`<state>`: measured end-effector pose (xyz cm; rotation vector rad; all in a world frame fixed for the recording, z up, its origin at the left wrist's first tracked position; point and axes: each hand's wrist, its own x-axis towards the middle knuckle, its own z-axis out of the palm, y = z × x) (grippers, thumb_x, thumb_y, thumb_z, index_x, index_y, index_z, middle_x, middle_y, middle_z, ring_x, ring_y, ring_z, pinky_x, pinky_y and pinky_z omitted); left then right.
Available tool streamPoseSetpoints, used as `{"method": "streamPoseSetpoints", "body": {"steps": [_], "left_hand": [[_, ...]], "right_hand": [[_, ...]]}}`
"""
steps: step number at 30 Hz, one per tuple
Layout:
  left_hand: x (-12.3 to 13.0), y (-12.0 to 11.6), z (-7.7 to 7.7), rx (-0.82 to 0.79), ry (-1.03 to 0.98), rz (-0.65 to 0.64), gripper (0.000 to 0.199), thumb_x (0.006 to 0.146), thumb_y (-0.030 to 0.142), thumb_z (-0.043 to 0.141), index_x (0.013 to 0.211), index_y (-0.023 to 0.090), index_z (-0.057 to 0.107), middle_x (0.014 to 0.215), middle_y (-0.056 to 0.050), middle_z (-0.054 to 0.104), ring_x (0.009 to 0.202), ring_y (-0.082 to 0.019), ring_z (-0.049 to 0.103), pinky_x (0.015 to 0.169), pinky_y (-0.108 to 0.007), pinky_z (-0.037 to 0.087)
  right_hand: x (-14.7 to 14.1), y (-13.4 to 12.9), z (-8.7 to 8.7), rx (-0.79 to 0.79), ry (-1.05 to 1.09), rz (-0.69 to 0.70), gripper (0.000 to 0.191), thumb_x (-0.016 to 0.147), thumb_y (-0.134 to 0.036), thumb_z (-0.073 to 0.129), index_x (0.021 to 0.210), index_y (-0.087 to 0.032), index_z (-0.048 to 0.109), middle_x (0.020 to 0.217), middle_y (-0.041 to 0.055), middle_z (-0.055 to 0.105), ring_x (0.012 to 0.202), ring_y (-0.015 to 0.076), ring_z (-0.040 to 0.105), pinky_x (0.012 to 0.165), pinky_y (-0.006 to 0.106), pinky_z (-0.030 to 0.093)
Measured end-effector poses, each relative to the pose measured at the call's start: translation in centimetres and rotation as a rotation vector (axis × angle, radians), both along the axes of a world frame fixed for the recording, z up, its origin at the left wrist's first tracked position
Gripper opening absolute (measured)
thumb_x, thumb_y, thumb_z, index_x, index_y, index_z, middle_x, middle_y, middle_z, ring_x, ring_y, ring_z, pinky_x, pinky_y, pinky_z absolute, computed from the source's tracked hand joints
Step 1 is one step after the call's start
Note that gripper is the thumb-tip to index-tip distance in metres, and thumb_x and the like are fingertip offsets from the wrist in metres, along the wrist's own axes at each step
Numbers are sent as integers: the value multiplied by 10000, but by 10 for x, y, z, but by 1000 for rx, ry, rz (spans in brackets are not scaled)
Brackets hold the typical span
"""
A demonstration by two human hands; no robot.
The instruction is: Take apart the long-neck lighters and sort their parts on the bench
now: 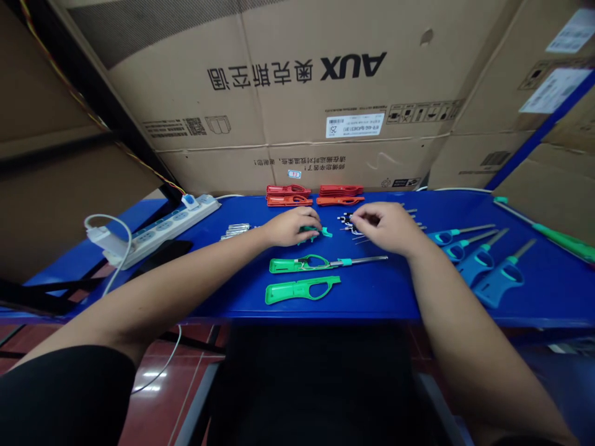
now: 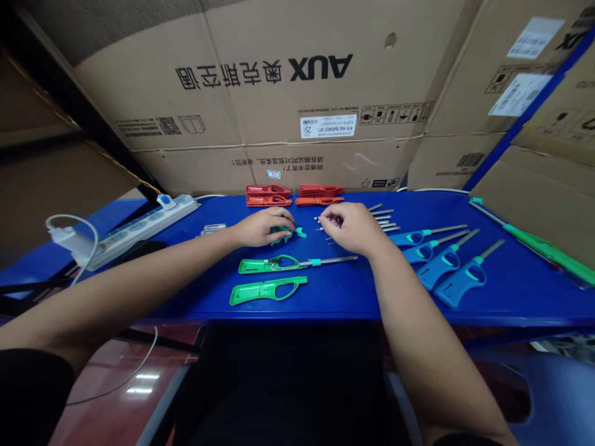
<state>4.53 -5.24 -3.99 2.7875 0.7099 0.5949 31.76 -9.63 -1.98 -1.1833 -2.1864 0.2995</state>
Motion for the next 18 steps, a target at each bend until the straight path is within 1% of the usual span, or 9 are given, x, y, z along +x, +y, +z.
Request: {"method": "streamPoseSetpoints", "body": {"steps": [1,3,4,5,7,10,12,15,18], "left_hand": [[-3,-6,5,3,-31,42,222,954,273,562,1032,156,734,1092,-131,685,1033,-212,636,948,-363,495],[-9,-20,16,-33,-42,110,229,956,309,561,981,157,731,988,-98,694,918,-188,646,865,-332,509],[-12,-28,21,-78,-5,118,223,943,327,584,946,161,733,929,-78,697,850,-173,645,811,-310,511],[-15,-36,25,-130,44,113,214,919,345,620,924,164,736,890,-64,697,798,-161,640,764,-291,507],[-22,-50,29,-229,120,98,216,868,365,685,933,168,744,875,-52,701,754,-147,636,713,-264,503],[-29,-63,24,-314,141,121,226,834,344,713,967,164,747,875,-48,702,721,-131,641,676,-237,507],[-33,-65,18,-332,142,150,192,836,304,698,954,160,745,852,-42,704,700,-122,647,664,-224,508],[-35,-64,12,-362,149,176,149,821,258,691,918,155,742,806,-28,708,665,-114,652,643,-210,505],[-35,-62,10,-358,144,160,164,789,240,703,925,155,741,806,-24,701,663,-113,647,634,-204,505]], "right_hand": [[1,-1,0,-52,-78,101,224,873,-357,573,839,-201,730,787,42,708,686,167,612,643,289,446],[1,-4,0,-171,-237,305,206,859,-368,620,916,-207,736,874,46,709,761,172,628,700,293,470],[0,-5,1,-232,-303,374,226,841,-379,655,972,-211,732,915,48,704,795,177,631,722,295,480],[-1,-7,0,-278,-350,408,267,823,-386,686,1024,-216,724,947,50,698,822,182,632,737,299,487],[-4,-9,0,-305,-394,416,300,809,-372,709,1067,-220,710,996,56,686,870,191,631,774,311,494],[-9,-11,-1,-280,-401,435,195,836,-323,675,1001,-226,712,1011,51,681,894,190,626,811,321,483],[-12,-11,-3,-299,-412,438,168,828,-287,670,981,-230,708,981,41,685,858,181,623,767,306,480],[-14,-13,-4,-322,-439,383,178,804,-236,655,973,-226,709,905,27,691,765,167,614,674,283,461],[-15,-13,-3,-299,-432,399,185,808,-234,632,969,-220,722,884,26,700,731,160,614,664,279,453]]}}
